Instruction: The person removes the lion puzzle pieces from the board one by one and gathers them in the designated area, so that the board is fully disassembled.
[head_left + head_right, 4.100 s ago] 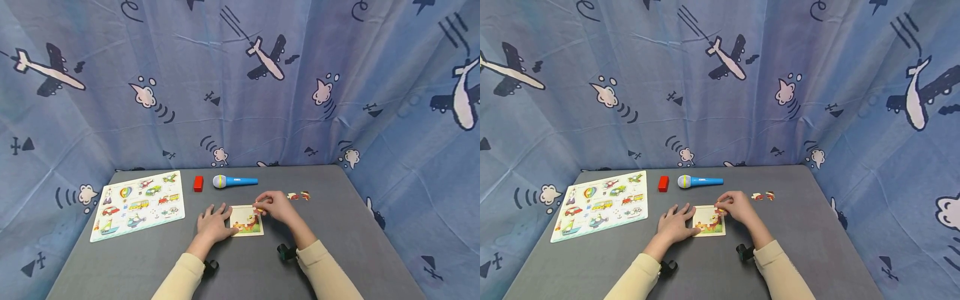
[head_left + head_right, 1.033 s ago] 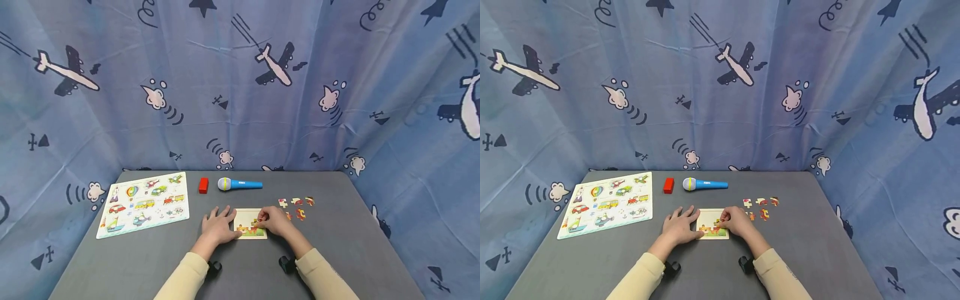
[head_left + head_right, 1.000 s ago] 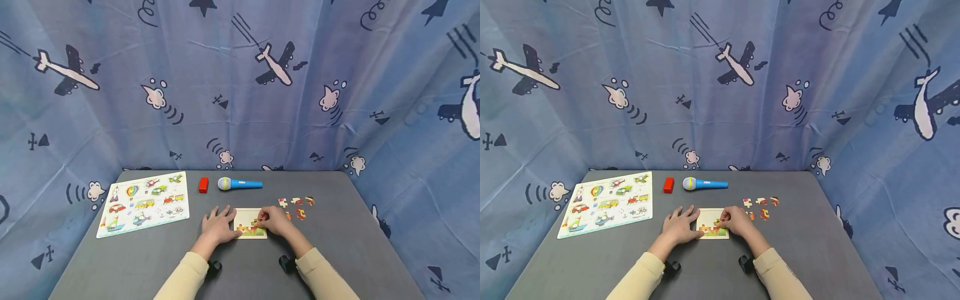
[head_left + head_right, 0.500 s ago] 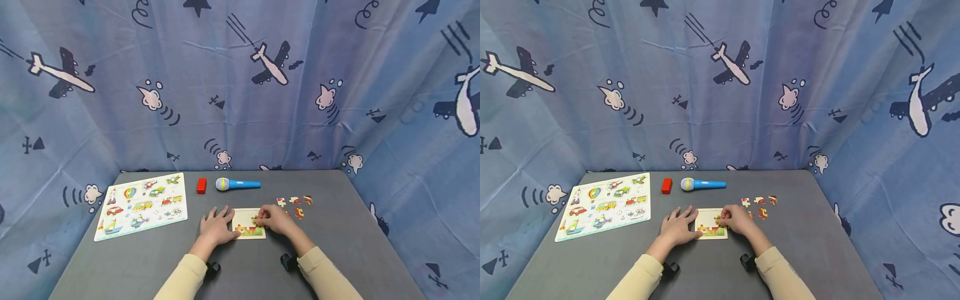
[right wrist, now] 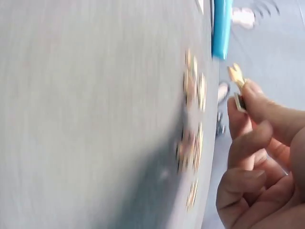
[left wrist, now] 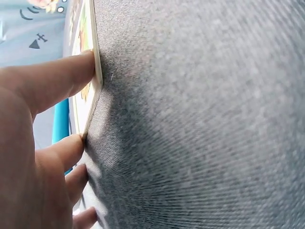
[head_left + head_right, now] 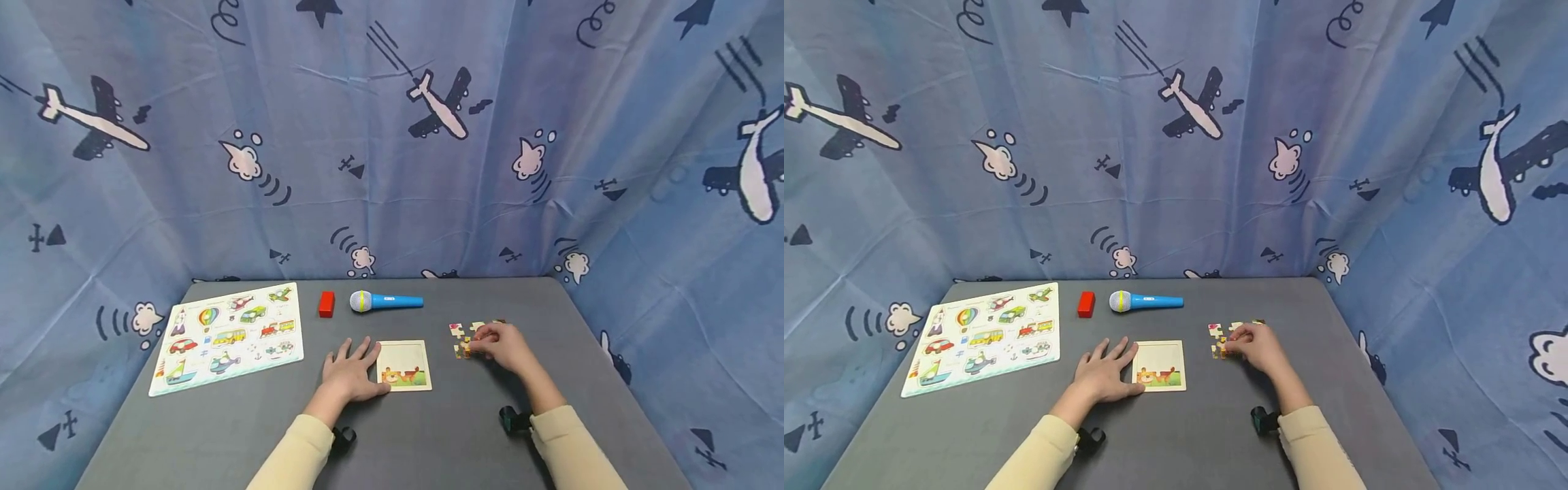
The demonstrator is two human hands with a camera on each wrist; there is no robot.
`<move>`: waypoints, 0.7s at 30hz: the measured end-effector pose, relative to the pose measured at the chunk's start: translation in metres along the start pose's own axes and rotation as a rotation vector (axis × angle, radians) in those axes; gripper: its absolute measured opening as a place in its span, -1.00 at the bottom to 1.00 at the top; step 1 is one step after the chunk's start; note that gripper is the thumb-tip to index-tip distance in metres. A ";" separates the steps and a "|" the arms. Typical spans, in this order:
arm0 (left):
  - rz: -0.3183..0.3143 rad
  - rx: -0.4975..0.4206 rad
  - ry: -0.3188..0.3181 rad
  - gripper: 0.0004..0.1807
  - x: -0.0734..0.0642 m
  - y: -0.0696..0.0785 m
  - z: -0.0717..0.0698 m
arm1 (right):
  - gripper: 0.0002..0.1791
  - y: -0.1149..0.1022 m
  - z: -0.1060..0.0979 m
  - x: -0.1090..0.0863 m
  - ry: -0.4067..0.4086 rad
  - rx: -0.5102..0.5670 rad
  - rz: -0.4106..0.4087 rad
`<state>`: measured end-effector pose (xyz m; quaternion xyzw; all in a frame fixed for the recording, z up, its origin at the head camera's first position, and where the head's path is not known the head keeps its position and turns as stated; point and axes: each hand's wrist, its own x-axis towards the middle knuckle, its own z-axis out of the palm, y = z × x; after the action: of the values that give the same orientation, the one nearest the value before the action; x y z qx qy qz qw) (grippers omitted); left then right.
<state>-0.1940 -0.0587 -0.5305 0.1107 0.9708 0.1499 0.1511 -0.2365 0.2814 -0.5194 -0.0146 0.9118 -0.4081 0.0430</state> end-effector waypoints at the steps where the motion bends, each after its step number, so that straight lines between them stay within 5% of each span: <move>1: -0.002 0.002 -0.001 -0.03 0.000 0.000 0.000 | -0.76 0.006 -0.007 0.000 0.007 -0.012 0.004; 10: -0.003 0.015 -0.004 -0.03 0.001 0.000 -0.003 | -0.68 0.040 -0.041 -0.001 0.052 -0.078 0.121; 21: -0.002 -0.002 -0.002 -0.04 -0.002 0.000 -0.004 | -0.73 0.056 -0.042 0.004 0.066 -0.156 0.154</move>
<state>-0.1935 -0.0604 -0.5266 0.1096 0.9706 0.1507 0.1526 -0.2436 0.3494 -0.5339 0.0659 0.9401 -0.3317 0.0428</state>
